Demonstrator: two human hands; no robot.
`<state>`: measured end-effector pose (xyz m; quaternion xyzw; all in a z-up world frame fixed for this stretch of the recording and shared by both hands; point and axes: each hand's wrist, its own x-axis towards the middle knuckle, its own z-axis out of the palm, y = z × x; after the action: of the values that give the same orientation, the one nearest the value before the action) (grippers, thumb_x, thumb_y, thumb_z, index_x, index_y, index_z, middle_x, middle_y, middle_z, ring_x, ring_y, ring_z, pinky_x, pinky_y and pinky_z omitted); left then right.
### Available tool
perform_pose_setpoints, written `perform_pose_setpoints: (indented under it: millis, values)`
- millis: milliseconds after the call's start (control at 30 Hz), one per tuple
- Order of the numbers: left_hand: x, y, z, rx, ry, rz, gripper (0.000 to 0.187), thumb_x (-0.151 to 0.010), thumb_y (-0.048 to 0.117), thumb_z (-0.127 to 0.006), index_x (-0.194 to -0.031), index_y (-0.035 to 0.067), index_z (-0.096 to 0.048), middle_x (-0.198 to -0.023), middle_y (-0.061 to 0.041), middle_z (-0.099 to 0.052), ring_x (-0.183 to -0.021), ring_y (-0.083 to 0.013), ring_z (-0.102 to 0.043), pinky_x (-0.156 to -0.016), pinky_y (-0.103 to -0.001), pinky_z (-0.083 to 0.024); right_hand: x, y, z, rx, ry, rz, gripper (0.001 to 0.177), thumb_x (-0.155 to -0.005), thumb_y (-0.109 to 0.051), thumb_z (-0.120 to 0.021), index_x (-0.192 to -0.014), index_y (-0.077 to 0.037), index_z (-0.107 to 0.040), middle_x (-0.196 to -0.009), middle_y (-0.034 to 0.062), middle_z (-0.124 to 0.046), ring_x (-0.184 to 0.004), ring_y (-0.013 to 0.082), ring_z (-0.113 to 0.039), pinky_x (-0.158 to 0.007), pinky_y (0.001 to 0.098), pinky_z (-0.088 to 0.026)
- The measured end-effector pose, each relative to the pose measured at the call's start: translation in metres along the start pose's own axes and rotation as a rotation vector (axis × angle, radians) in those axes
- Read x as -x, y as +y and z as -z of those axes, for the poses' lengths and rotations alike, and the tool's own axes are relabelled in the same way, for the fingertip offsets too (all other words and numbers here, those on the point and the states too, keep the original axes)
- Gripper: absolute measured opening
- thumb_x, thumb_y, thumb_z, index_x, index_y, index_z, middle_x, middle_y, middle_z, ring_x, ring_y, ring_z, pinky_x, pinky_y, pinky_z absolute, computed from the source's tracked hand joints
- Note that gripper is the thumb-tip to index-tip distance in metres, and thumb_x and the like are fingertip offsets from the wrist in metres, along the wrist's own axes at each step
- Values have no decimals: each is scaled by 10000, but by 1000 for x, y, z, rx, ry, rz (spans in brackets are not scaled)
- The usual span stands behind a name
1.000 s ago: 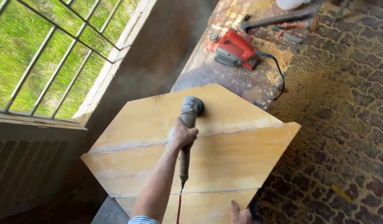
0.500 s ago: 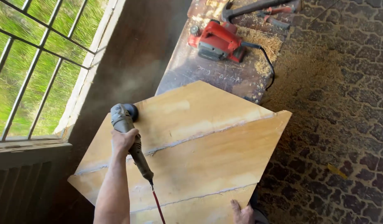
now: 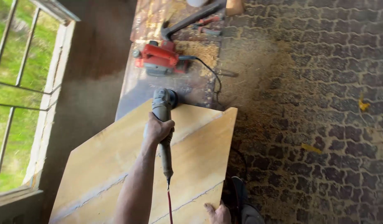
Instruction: Applying glue and using power tools to smooth and join wooden boards.
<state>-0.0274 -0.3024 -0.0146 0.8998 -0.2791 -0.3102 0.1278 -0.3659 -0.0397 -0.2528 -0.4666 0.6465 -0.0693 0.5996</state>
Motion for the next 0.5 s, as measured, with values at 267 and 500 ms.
perform_pose_setpoints:
  millis: [267,500]
  values:
    - [100,75,-96,-134,-195,-151,670,-683,325,-745,-1198,19,-443,-865,-201,-732,-864,-395,-734,-815,-493,-573,6,-27,8,20,-92,-43,670,-785,-594,-747,-1218,-88,-674,-987,101,-812,-947,281,-777,-787,402,-587]
    - [133,77,-94,-151,-219,-139,683,-697,312,-715,-1236,24,-408,-861,-208,-742,-865,-407,-729,-829,-502,-566,26,-38,10,-4,-94,-6,613,-818,-594,-738,-1111,-57,-699,-892,114,-813,-856,292,-791,-739,409,-595]
